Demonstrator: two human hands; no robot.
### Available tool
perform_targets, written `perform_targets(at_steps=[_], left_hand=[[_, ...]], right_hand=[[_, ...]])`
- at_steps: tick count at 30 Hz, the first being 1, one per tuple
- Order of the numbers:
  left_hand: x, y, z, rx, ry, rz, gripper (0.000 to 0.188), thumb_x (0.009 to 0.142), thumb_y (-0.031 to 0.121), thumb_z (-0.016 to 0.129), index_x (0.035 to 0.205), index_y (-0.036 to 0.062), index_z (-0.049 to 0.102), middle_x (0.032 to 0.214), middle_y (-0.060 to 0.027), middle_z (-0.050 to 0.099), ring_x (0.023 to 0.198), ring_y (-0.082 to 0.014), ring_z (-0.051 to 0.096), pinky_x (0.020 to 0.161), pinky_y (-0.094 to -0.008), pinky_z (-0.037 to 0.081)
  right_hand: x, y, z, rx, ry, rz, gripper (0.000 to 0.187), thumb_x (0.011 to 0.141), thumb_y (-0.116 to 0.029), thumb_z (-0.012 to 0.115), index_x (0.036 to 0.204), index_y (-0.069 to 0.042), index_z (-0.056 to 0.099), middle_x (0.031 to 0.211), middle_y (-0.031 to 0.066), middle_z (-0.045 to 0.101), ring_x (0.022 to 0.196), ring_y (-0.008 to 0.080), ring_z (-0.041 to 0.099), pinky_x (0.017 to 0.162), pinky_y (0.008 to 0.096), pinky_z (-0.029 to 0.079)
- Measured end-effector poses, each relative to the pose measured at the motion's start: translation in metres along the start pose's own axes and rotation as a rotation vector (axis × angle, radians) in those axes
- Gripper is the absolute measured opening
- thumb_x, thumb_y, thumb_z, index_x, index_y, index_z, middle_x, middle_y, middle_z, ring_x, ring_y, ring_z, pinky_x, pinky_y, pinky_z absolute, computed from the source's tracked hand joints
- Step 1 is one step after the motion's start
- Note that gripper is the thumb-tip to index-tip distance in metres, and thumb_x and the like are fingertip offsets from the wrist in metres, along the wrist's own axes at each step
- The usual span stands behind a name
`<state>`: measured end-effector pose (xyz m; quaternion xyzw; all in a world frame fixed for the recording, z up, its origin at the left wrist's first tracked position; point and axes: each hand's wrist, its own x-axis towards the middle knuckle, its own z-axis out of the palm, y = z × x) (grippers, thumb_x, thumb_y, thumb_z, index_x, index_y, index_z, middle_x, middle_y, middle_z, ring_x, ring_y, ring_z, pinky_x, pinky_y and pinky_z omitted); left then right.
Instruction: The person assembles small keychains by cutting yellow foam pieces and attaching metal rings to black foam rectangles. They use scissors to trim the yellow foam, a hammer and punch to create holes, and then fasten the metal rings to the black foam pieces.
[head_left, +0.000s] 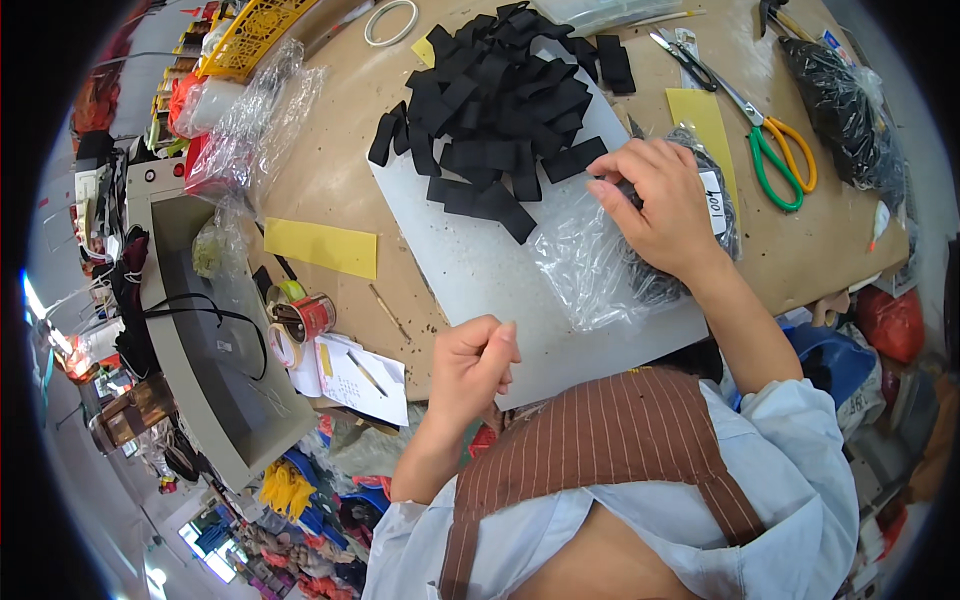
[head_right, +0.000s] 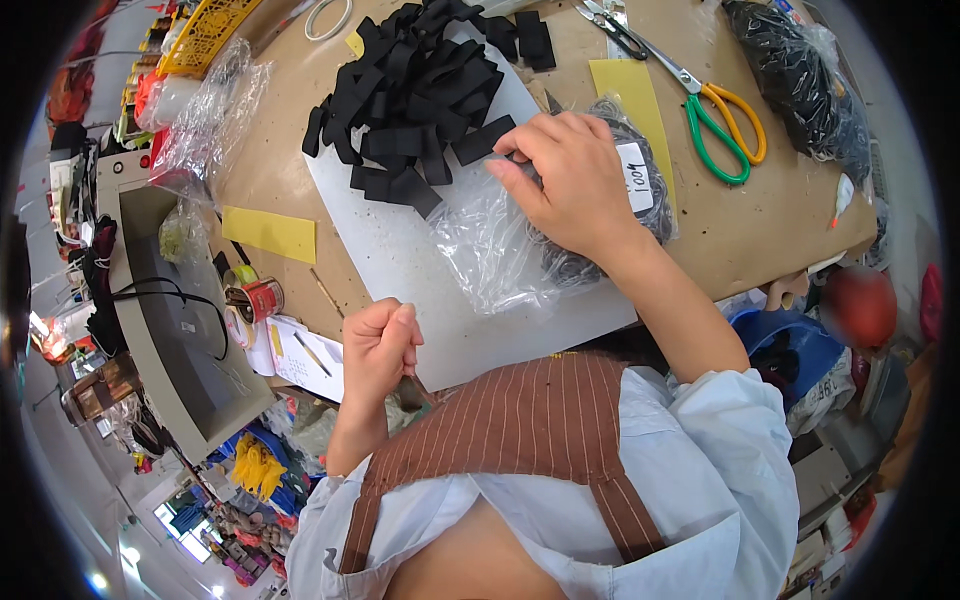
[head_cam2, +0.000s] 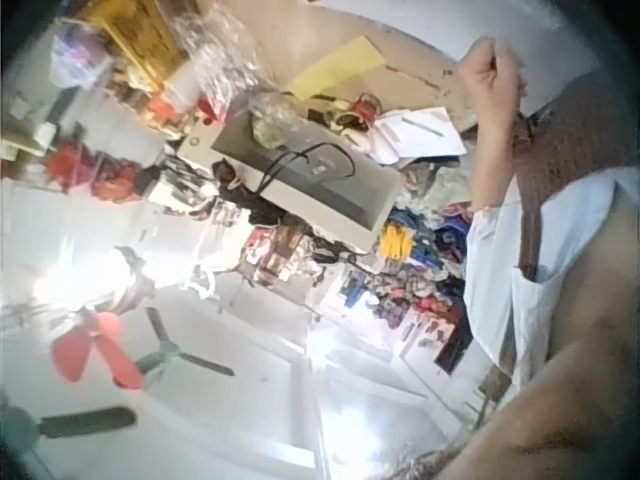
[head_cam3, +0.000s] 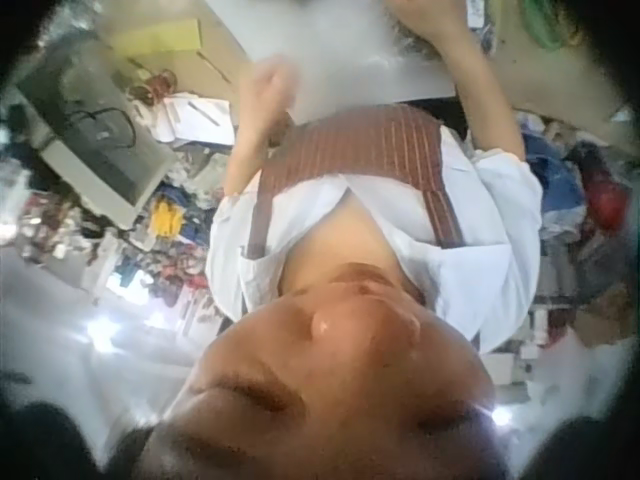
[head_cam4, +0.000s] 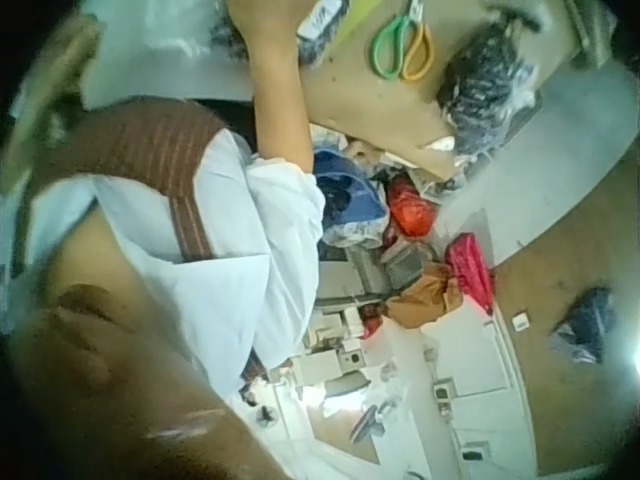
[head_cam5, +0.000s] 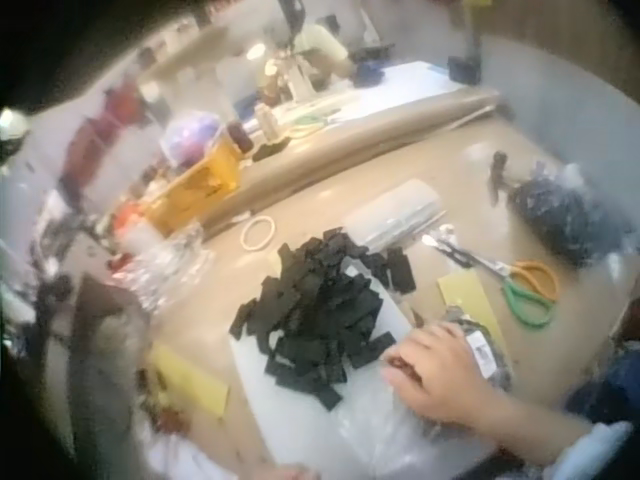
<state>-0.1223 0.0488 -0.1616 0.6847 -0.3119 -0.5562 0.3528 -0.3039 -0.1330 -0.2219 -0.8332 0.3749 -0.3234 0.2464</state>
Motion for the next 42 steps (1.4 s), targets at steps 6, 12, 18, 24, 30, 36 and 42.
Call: perform_targets(at_steps=[6,12,18,24,30,36,42], left_hand=[[0.025,0.006,0.056,0.032,-0.218,-0.169,0.033,0.096,0.024,0.057,0.075,-0.0003,0.065,0.056,-0.0036,0.058,0.048,-0.0087,0.054,0.045,-0.0226,0.044],[0.032,-0.011,0.065,-0.158,-0.235,-0.159,0.039,0.097,0.03,0.057,0.073,-0.0002,0.064,0.053,-0.0029,0.056,0.045,-0.008,0.053,0.043,-0.0219,0.042],[0.026,-0.01,0.052,-0.157,-0.335,-0.195,0.039,0.098,0.027,0.055,0.069,0.0019,0.06,0.047,-0.0008,0.051,0.039,-0.0065,0.048,0.038,-0.021,0.037],[0.02,-0.006,0.031,-0.13,-0.443,-0.266,0.04,0.099,0.028,0.052,0.068,0.0031,0.058,0.045,-0.0003,0.048,0.037,-0.006,0.045,0.036,-0.0206,0.036],[0.025,-0.005,0.022,-0.204,-0.471,-0.31,0.042,0.099,0.03,0.053,0.068,0.0026,0.059,0.05,-0.0014,0.052,0.041,-0.0072,0.049,0.041,-0.0213,0.041],[0.031,0.004,0.054,-0.039,-0.328,-0.238,0.04,0.096,0.034,0.057,0.078,-0.0008,0.066,0.058,-0.005,0.061,0.049,-0.0094,0.058,0.047,-0.0217,0.044],[0.031,0.001,0.063,-0.181,-0.225,-0.264,0.043,0.097,0.035,0.056,0.07,0.0013,0.062,0.052,-0.0029,0.056,0.044,-0.0079,0.053,0.042,-0.0215,0.041]], right_hand=[[-0.001,0.0,0.003,0.028,0.031,-0.037,0.015,0.084,-0.024,0.066,0.083,-0.009,0.066,0.077,0.0008,0.062,0.078,0.0217,0.057,0.085,0.0372,0.038],[-0.003,0.004,0.0,0.052,0.043,-0.051,0.013,0.083,-0.021,0.067,0.082,-0.008,0.065,0.076,0.0018,0.062,0.078,0.0228,0.057,0.082,0.0363,0.039],[-0.002,0.009,-0.004,0.162,0.011,-0.086,0.01,0.081,-0.016,0.067,0.079,-0.007,0.064,0.074,0.0029,0.061,0.075,0.0237,0.057,0.075,0.0356,0.041],[-0.002,0.013,-0.005,0.255,0.035,-0.072,0.009,0.08,-0.014,0.066,0.077,-0.006,0.063,0.073,0.0033,0.061,0.073,0.0234,0.056,0.072,0.0345,0.041],[-0.001,0.01,-0.004,0.228,0.035,-0.071,0.009,0.08,-0.015,0.066,0.077,-0.006,0.063,0.072,0.0028,0.061,0.072,0.0232,0.057,0.073,0.035,0.041],[0.0,0.008,0.0,0.177,0.023,-0.06,0.007,0.082,-0.013,0.065,0.079,-0.005,0.064,0.075,0.0036,0.062,0.075,0.0233,0.058,0.075,0.0348,0.04],[-0.001,0.008,-0.002,0.171,0.004,-0.069,0.007,0.083,-0.01,0.065,0.081,-0.004,0.065,0.075,0.0048,0.062,0.075,0.0236,0.057,0.075,0.0341,0.041]])
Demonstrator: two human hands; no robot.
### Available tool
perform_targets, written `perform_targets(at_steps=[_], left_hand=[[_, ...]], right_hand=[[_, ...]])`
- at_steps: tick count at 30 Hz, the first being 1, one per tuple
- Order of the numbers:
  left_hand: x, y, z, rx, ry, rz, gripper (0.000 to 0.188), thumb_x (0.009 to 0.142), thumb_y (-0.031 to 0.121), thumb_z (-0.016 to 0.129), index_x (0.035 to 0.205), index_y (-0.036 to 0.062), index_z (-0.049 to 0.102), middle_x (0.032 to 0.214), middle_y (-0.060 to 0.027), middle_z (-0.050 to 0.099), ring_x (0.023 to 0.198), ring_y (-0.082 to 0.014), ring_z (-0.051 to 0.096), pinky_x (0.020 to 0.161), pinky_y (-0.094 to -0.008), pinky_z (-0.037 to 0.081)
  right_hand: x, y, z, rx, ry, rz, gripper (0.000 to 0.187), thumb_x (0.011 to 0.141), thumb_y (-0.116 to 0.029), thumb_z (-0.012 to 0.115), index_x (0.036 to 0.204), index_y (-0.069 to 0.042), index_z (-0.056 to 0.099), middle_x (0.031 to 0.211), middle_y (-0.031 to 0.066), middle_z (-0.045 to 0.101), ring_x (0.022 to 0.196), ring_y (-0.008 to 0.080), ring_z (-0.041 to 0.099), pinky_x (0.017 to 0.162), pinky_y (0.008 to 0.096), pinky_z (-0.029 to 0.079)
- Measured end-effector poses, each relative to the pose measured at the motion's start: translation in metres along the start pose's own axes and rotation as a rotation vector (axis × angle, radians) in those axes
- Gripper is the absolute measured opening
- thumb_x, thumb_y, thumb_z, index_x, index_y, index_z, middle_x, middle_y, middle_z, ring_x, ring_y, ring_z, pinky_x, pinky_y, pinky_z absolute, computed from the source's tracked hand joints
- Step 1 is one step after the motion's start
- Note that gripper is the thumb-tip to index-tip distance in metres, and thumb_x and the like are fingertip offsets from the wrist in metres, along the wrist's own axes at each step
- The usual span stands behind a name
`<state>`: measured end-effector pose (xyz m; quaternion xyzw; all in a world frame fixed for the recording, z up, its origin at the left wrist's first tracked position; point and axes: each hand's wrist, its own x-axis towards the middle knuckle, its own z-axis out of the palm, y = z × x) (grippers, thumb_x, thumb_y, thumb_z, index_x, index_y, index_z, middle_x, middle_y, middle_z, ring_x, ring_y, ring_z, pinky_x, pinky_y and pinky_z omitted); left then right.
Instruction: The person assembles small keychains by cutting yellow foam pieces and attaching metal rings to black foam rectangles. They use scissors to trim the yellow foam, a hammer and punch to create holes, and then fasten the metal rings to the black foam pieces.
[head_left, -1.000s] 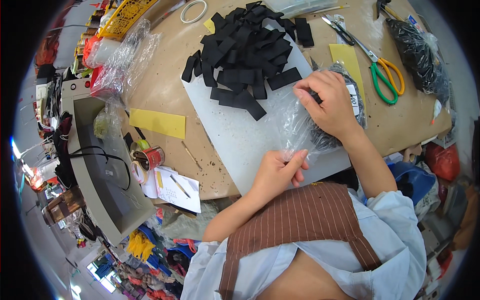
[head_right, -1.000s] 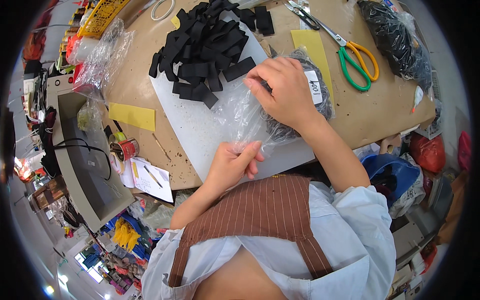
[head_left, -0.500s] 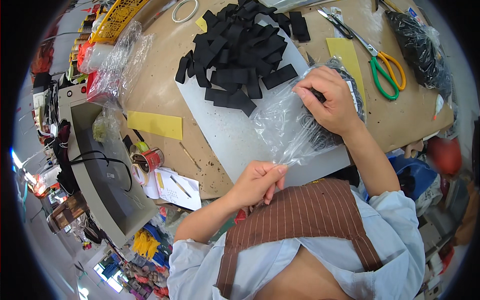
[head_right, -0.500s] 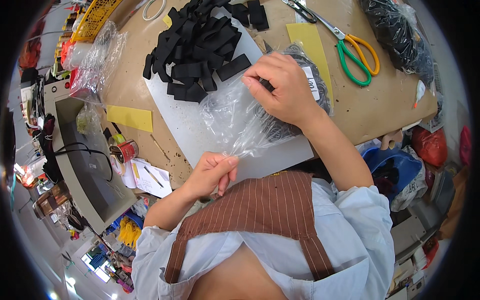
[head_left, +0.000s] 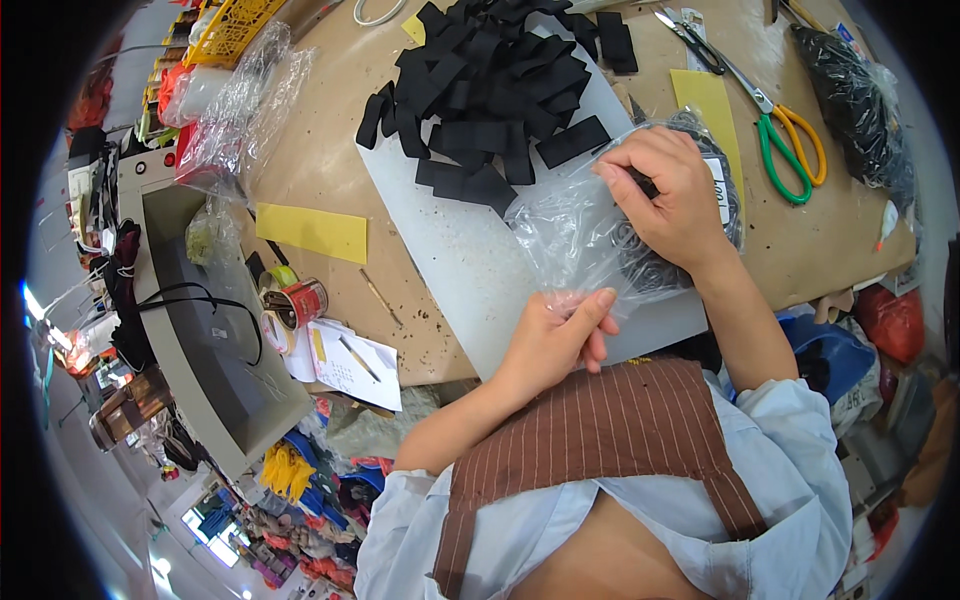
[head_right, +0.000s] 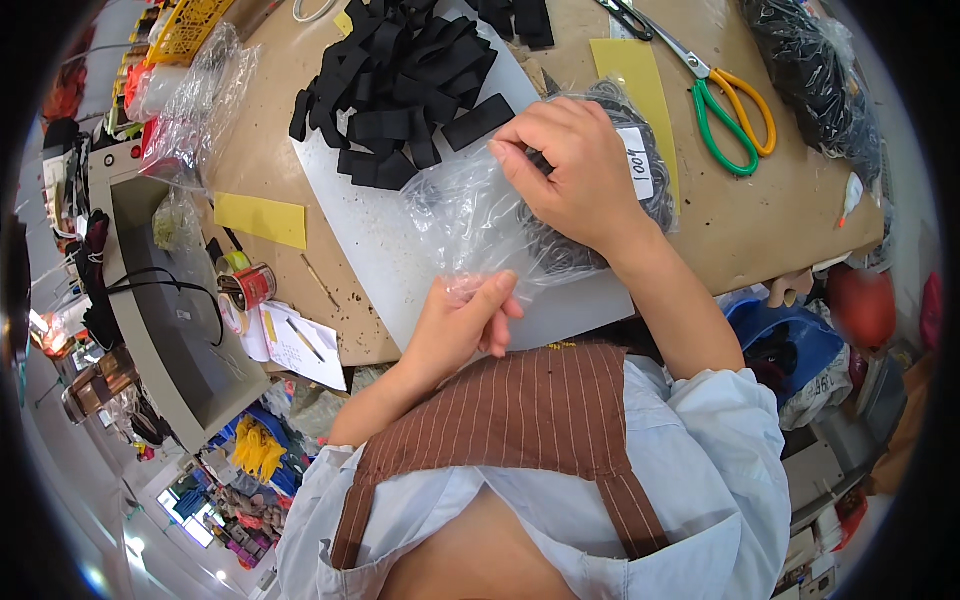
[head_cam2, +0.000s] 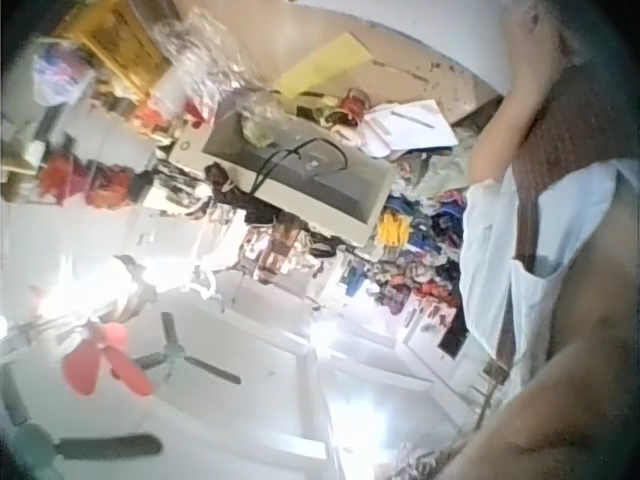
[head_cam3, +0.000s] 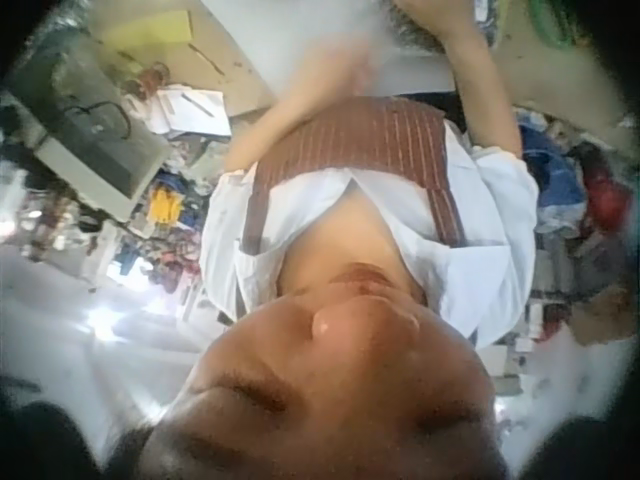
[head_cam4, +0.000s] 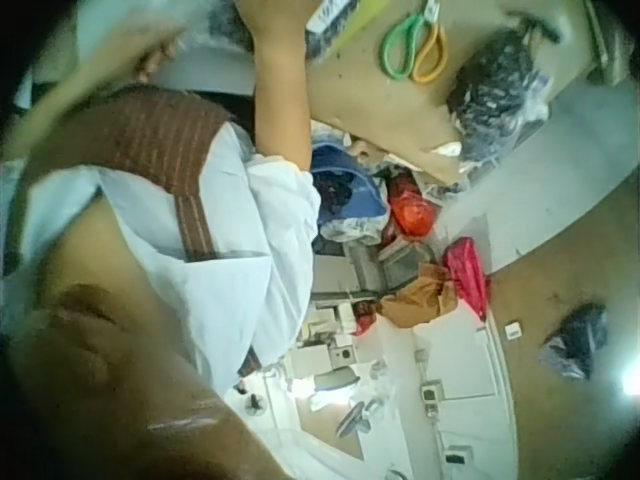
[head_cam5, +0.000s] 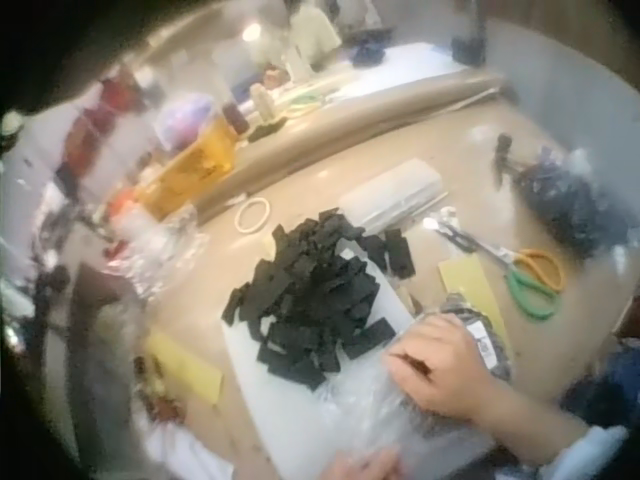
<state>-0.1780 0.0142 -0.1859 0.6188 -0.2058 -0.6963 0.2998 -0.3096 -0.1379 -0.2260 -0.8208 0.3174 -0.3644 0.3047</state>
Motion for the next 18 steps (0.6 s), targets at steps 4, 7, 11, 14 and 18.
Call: perform_targets(at_steps=[4,7,11,14,18], left_hand=[[-0.007,-0.007,-0.006,0.046,-0.09,0.026,0.047,0.098,0.036,0.053,0.064,0.0046,0.057,0.045,-0.0003,0.048,0.038,-0.0062,0.046,0.038,-0.021,0.035],[-0.008,-0.005,-0.01,0.083,-0.105,0.004,0.048,0.099,0.038,0.05,0.064,0.0054,0.056,0.043,0.0007,0.044,0.036,-0.0058,0.042,0.037,-0.0209,0.033],[-0.013,-0.004,-0.023,0.064,-0.197,-0.087,0.049,0.1,0.038,0.048,0.064,0.0052,0.056,0.043,0.0004,0.045,0.036,-0.0061,0.043,0.038,-0.0207,0.034],[-0.018,-0.001,-0.032,0.043,-0.256,-0.143,0.048,0.1,0.037,0.047,0.066,0.005,0.057,0.046,-0.001,0.048,0.04,-0.0074,0.046,0.041,-0.0211,0.036],[-0.025,0.007,-0.035,0.563,-0.116,0.271,0.028,0.095,0.023,0.058,0.075,0.0048,0.063,0.055,-0.0047,0.055,0.045,-0.0132,0.051,0.044,-0.0247,0.039]], right_hand=[[0.001,0.004,-0.004,0.114,0.032,0.009,0.006,0.083,-0.007,0.065,0.081,-0.001,0.065,0.074,0.0075,0.061,0.073,0.0237,0.057,0.07,0.0332,0.043],[0.001,0.005,-0.005,0.161,0.061,-0.005,0.008,0.081,-0.01,0.067,0.079,-0.003,0.064,0.073,0.0064,0.062,0.07,0.0252,0.056,0.066,0.034,0.044],[0.0,0.004,-0.006,0.204,0.07,0.012,0.008,0.08,-0.01,0.067,0.079,-0.003,0.064,0.073,0.0068,0.062,0.071,0.0251,0.057,0.067,0.0339,0.044],[0.0,0.005,-0.006,0.211,0.079,-0.002,0.007,0.08,-0.01,0.067,0.079,-0.004,0.064,0.073,0.0062,0.062,0.071,0.0248,0.057,0.069,0.0341,0.044],[0.002,0.006,-0.002,0.105,0.052,-0.035,0.008,0.08,-0.013,0.066,0.078,-0.005,0.064,0.073,0.0042,0.062,0.072,0.0243,0.057,0.071,0.0349,0.043]])
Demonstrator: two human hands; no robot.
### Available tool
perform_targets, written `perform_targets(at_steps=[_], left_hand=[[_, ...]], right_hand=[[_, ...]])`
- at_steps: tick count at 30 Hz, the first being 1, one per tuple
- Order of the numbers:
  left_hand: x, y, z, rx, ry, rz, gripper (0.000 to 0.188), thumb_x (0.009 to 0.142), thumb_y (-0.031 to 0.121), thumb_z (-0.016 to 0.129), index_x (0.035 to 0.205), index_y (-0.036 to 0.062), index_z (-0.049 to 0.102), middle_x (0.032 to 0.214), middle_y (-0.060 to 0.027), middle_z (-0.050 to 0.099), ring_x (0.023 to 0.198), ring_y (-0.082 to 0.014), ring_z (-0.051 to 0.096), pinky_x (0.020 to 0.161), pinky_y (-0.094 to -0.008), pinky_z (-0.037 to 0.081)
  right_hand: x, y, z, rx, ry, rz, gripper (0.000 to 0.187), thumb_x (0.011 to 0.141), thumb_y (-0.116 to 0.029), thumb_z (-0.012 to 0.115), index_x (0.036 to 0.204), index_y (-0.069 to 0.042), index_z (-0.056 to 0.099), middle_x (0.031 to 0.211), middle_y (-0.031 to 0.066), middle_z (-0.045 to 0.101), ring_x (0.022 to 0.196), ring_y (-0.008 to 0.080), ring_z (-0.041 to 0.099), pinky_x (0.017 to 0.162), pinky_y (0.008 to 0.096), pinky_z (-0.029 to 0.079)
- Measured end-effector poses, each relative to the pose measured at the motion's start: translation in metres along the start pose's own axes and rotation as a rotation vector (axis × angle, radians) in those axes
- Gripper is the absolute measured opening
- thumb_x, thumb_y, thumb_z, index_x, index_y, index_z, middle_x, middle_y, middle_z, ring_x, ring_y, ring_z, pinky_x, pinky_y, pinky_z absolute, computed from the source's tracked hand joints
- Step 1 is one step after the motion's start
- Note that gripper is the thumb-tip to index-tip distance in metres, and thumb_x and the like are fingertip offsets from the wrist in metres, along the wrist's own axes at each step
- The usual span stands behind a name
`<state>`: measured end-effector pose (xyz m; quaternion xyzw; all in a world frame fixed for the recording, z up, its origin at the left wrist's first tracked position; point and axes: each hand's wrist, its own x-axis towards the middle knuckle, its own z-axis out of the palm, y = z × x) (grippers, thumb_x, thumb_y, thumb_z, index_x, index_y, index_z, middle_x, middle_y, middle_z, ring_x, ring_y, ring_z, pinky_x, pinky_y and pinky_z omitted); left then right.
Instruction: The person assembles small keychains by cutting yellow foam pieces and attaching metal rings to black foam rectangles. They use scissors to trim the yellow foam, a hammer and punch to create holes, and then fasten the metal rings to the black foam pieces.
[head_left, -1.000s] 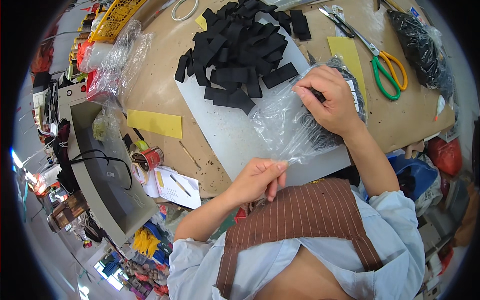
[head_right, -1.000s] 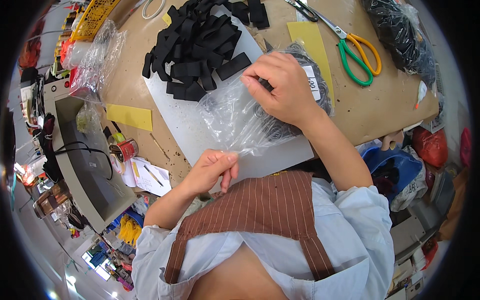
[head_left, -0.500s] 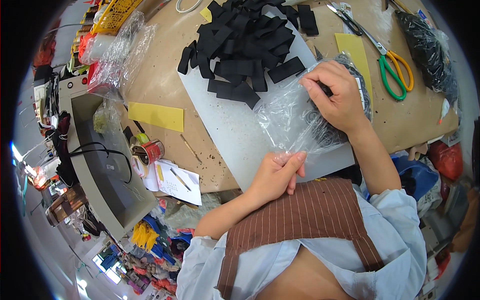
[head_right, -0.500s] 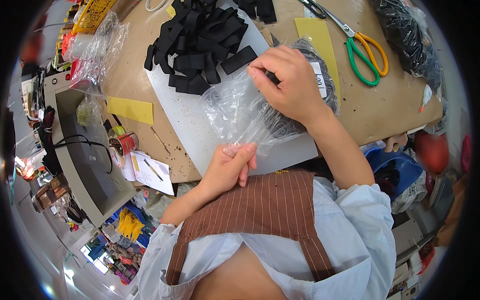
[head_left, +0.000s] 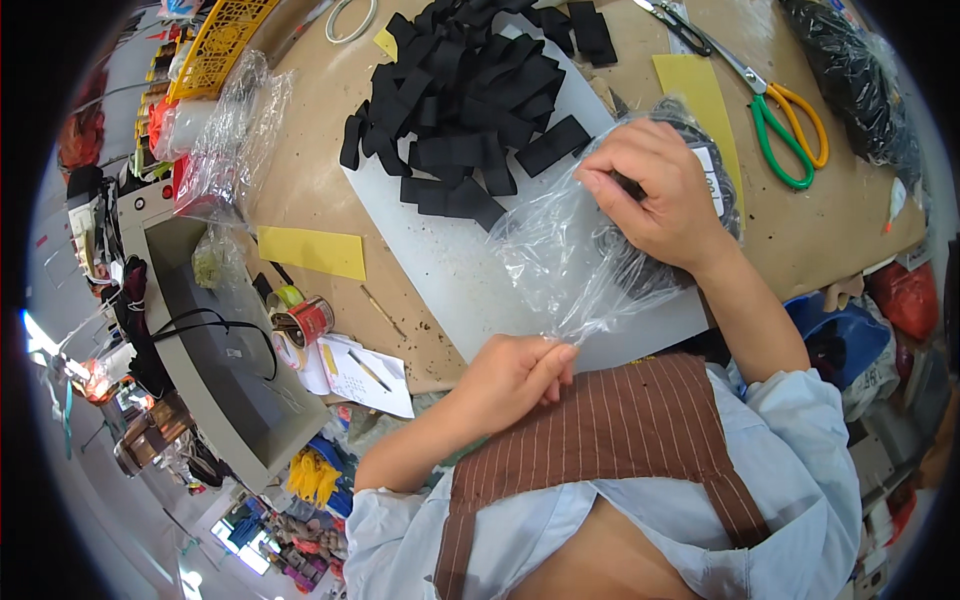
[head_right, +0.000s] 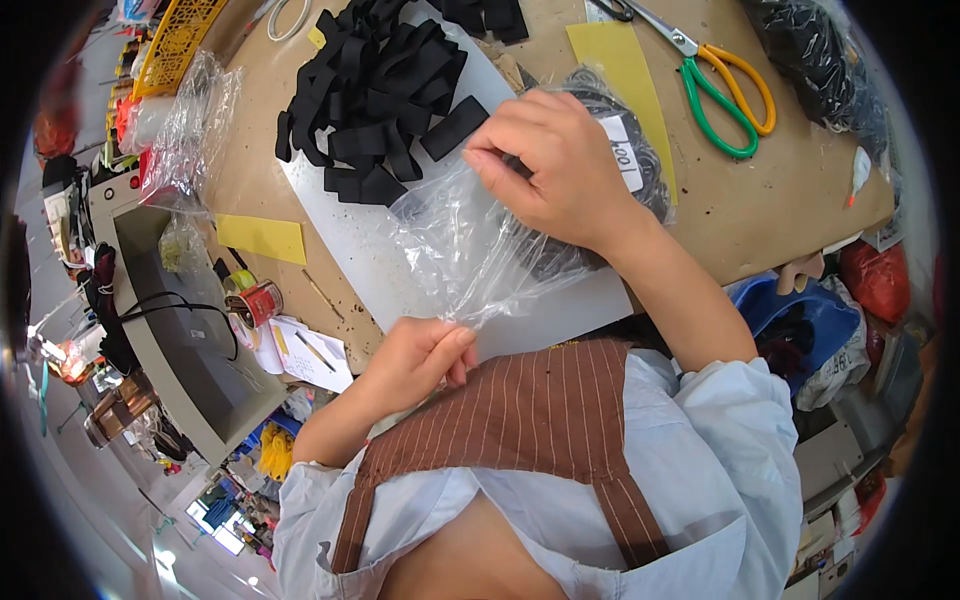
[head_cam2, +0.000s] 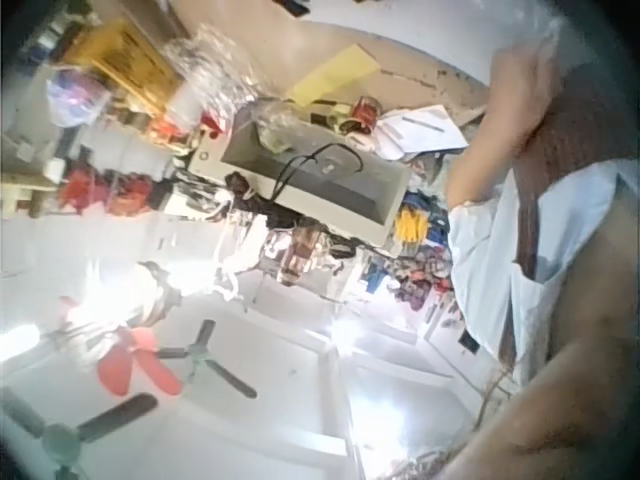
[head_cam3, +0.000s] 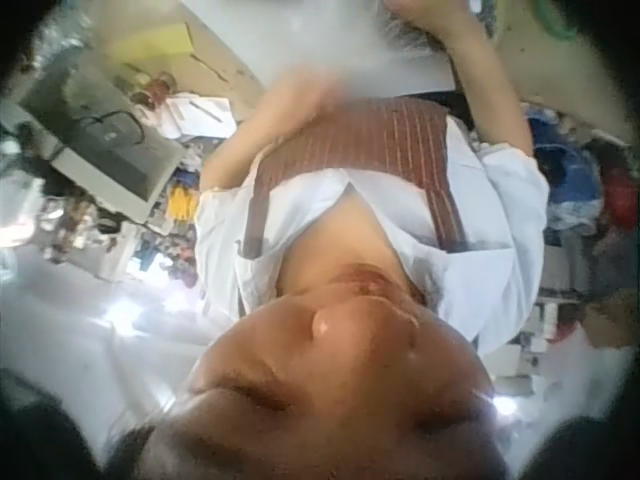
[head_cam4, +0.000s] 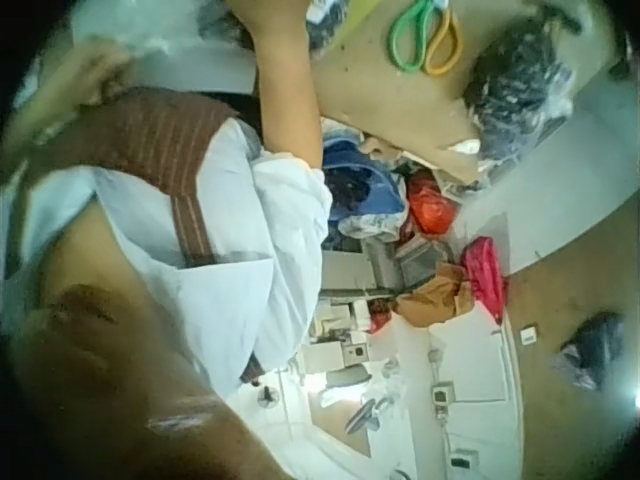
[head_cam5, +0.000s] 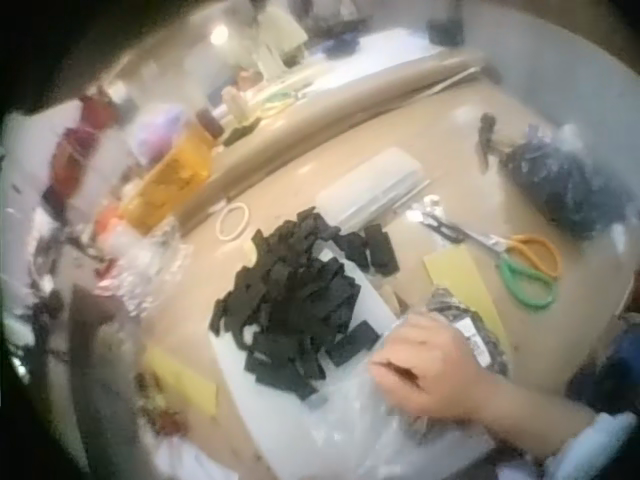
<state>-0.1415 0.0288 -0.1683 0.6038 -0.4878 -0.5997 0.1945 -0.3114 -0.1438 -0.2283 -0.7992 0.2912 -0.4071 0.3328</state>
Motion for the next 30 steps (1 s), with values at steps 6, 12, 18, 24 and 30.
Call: perform_targets(at_steps=[6,12,18,24,30], left_hand=[[0.01,0.033,0.005,0.777,0.324,0.683,0.018,0.076,0.011,0.07,0.094,0.0108,0.071,0.089,-0.0035,0.059,0.071,-0.0177,0.055,0.063,-0.0291,0.041],[0.028,0.025,0.016,1.024,0.274,0.735,0.034,0.068,0.012,0.065,0.101,0.014,0.071,0.103,-0.0027,0.055,0.092,-0.0186,0.052,0.089,-0.0361,0.032],[0.033,0.017,0.016,1.116,0.275,0.819,0.02,0.068,0.014,0.063,0.088,0.0124,0.067,0.102,-0.0014,0.055,0.09,-0.0146,0.054,0.094,-0.0363,0.029],[0.035,0.022,0.023,1.316,0.232,0.777,0.009,0.07,0.016,0.062,0.078,0.0134,0.061,0.098,0.0002,0.055,0.089,-0.0116,0.055,0.097,-0.0373,0.028],[0.033,0.033,0.011,1.223,0.067,0.907,0.006,0.072,0.017,0.06,0.078,0.0164,0.058,0.097,0.004,0.055,0.09,-0.0088,0.055,0.097,-0.0383,0.026]], right_hand=[[-0.001,0.001,0.001,-0.012,0.002,0.029,0.009,0.08,-0.015,0.066,0.077,-0.006,0.064,0.074,0.0033,0.062,0.072,0.0242,0.057,0.071,0.0355,0.042],[-0.002,0.0,0.002,-0.005,0.022,0.019,0.009,0.08,-0.015,0.067,0.077,-0.006,0.064,0.074,0.0036,0.062,0.072,0.0243,0.057,0.071,0.0352,0.042],[-0.002,0.001,0.003,-0.02,0.033,0.023,0.009,0.08,-0.015,0.067,0.077,-0.006,0.064,0.073,0.0038,0.062,0.07,0.0245,0.057,0.069,0.0354,0.042],[-0.002,0.0,0.004,-0.025,0.029,0.021,0.009,0.08,-0.014,0.067,0.077,-0.006,0.064,0.073,0.0037,0.062,0.07,0.0245,0.057,0.07,0.0352,0.043],[-0.001,0.002,0.003,-0.019,0.031,0.016,0.009,0.08,-0.014,0.067,0.078,-0.006,0.064,0.074,0.0046,0.062,0.07,0.0251,0.056,0.07,0.0354,0.043]])
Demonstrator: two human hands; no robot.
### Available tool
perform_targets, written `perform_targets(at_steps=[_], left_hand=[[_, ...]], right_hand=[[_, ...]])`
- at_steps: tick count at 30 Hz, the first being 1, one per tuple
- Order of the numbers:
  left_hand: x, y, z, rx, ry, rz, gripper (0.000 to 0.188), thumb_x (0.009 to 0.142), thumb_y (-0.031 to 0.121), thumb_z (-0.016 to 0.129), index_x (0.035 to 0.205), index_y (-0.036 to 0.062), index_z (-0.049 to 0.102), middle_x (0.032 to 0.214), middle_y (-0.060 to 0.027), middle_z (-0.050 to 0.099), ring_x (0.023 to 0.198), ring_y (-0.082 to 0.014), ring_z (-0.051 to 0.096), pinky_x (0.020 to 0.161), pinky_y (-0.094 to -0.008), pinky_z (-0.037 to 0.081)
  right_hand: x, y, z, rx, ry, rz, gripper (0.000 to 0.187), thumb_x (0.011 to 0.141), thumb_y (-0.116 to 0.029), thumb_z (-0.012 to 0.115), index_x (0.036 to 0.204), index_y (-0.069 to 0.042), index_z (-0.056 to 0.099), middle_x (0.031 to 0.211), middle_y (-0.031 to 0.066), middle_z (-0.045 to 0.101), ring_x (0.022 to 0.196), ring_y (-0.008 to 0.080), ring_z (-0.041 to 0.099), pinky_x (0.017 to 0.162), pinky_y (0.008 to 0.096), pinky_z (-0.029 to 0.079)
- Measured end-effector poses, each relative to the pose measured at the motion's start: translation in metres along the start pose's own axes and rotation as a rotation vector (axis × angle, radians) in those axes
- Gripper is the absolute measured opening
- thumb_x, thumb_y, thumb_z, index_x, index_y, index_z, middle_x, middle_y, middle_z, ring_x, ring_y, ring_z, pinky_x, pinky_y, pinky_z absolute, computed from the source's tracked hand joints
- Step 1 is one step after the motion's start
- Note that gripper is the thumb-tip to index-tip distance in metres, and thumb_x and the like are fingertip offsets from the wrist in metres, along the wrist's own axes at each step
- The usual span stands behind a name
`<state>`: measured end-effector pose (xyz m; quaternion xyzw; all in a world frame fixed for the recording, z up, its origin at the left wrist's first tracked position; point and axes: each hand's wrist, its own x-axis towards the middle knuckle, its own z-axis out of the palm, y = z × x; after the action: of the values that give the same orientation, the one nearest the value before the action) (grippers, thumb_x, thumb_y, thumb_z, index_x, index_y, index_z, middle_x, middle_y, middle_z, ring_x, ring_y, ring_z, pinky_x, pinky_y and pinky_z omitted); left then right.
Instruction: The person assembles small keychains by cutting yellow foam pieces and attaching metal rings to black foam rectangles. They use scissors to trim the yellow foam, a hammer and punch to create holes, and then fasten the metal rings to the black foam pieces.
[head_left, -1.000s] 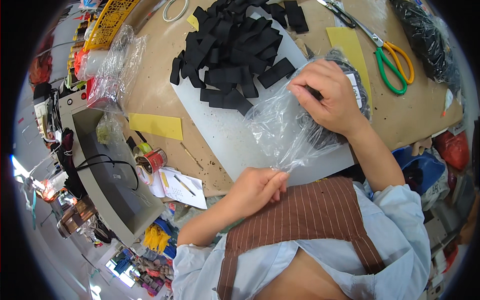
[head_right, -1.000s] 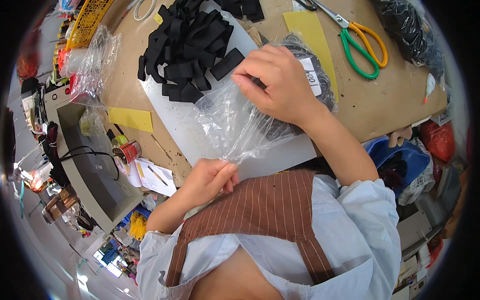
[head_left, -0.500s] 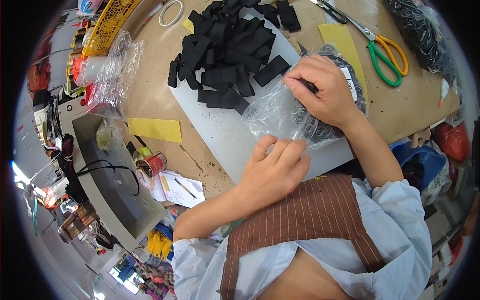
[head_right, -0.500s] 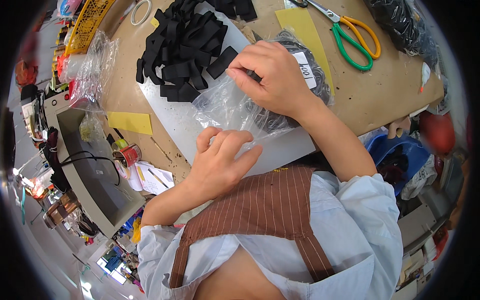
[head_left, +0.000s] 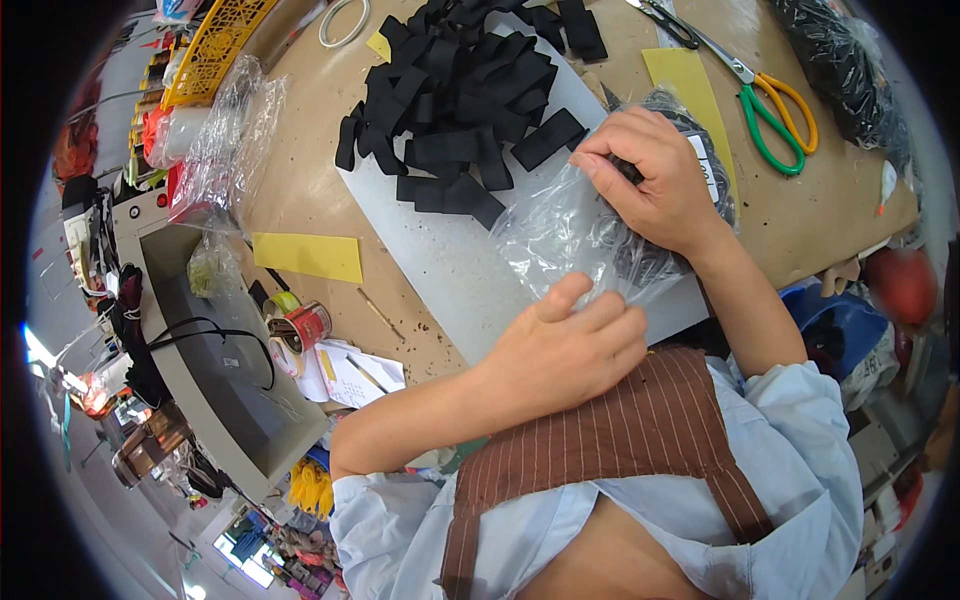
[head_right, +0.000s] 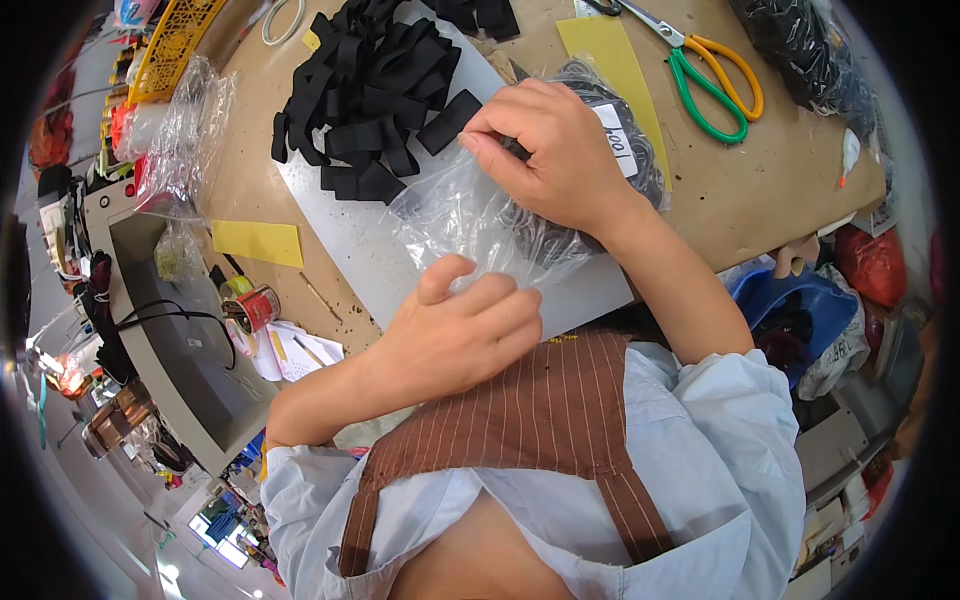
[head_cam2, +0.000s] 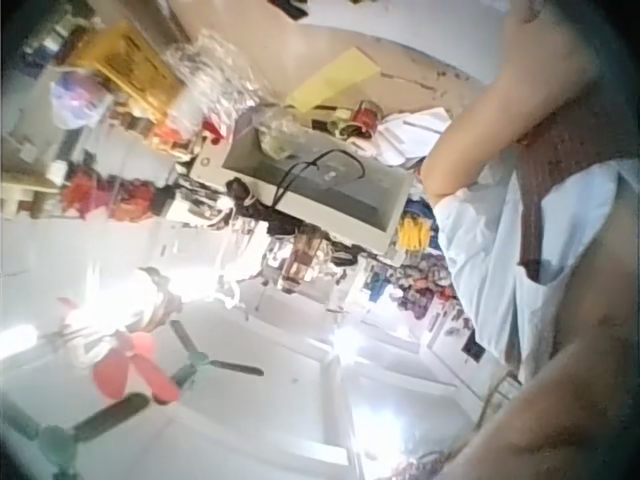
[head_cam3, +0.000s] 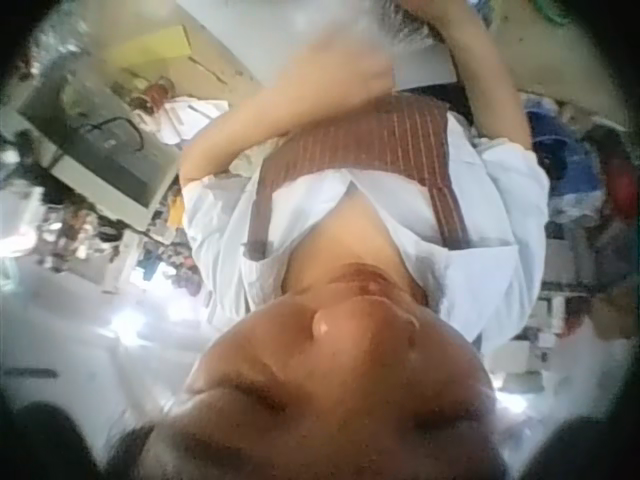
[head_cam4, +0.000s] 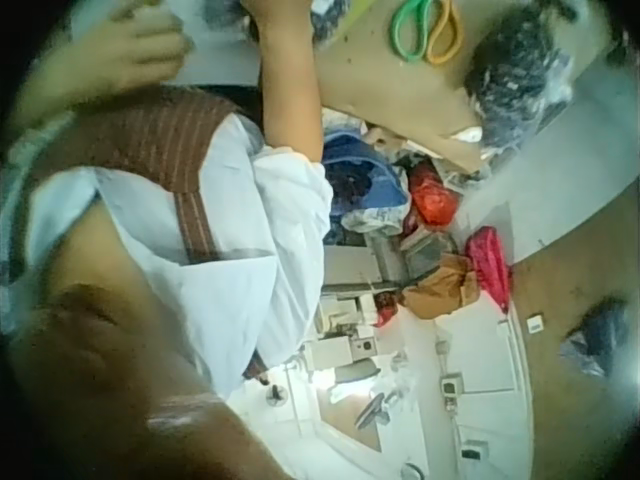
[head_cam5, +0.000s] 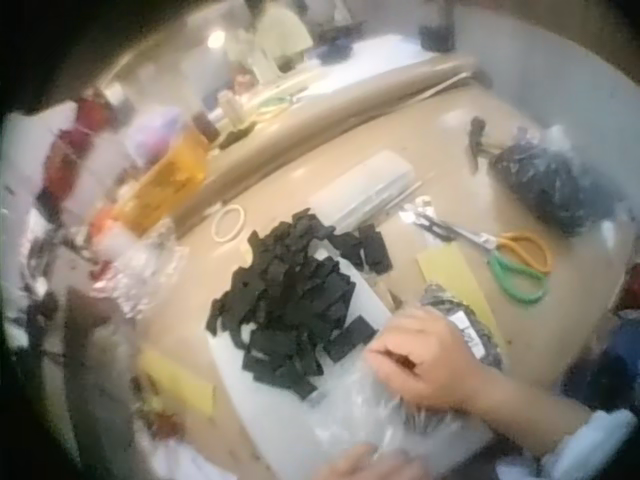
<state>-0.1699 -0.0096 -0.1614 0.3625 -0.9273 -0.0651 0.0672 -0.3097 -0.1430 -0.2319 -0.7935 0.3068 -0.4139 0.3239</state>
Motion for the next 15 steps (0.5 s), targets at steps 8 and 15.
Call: perform_targets(at_steps=[8,15], left_hand=[[-0.019,0.0,0.004,-0.095,0.228,-0.007,0.009,0.074,0.018,0.059,0.082,0.0176,0.059,0.095,0.0063,0.058,0.088,-0.0066,0.052,0.09,-0.033,0.028],[-0.044,0.014,0.013,-0.112,0.139,-0.212,0.019,0.07,0.014,0.065,0.089,0.0174,0.065,0.097,0.0043,0.063,0.079,-0.0091,0.054,0.084,-0.0349,0.028]], right_hand=[[0.001,-0.002,-0.002,0.044,0.011,0.026,0.008,0.08,-0.012,0.067,0.078,-0.004,0.064,0.073,0.0055,0.062,0.068,0.0249,0.055,0.065,0.0341,0.043],[0.001,-0.003,-0.001,0.051,0.008,0.008,0.008,0.079,-0.011,0.067,0.078,-0.004,0.064,0.073,0.0058,0.061,0.068,0.0248,0.055,0.066,0.0339,0.043]])
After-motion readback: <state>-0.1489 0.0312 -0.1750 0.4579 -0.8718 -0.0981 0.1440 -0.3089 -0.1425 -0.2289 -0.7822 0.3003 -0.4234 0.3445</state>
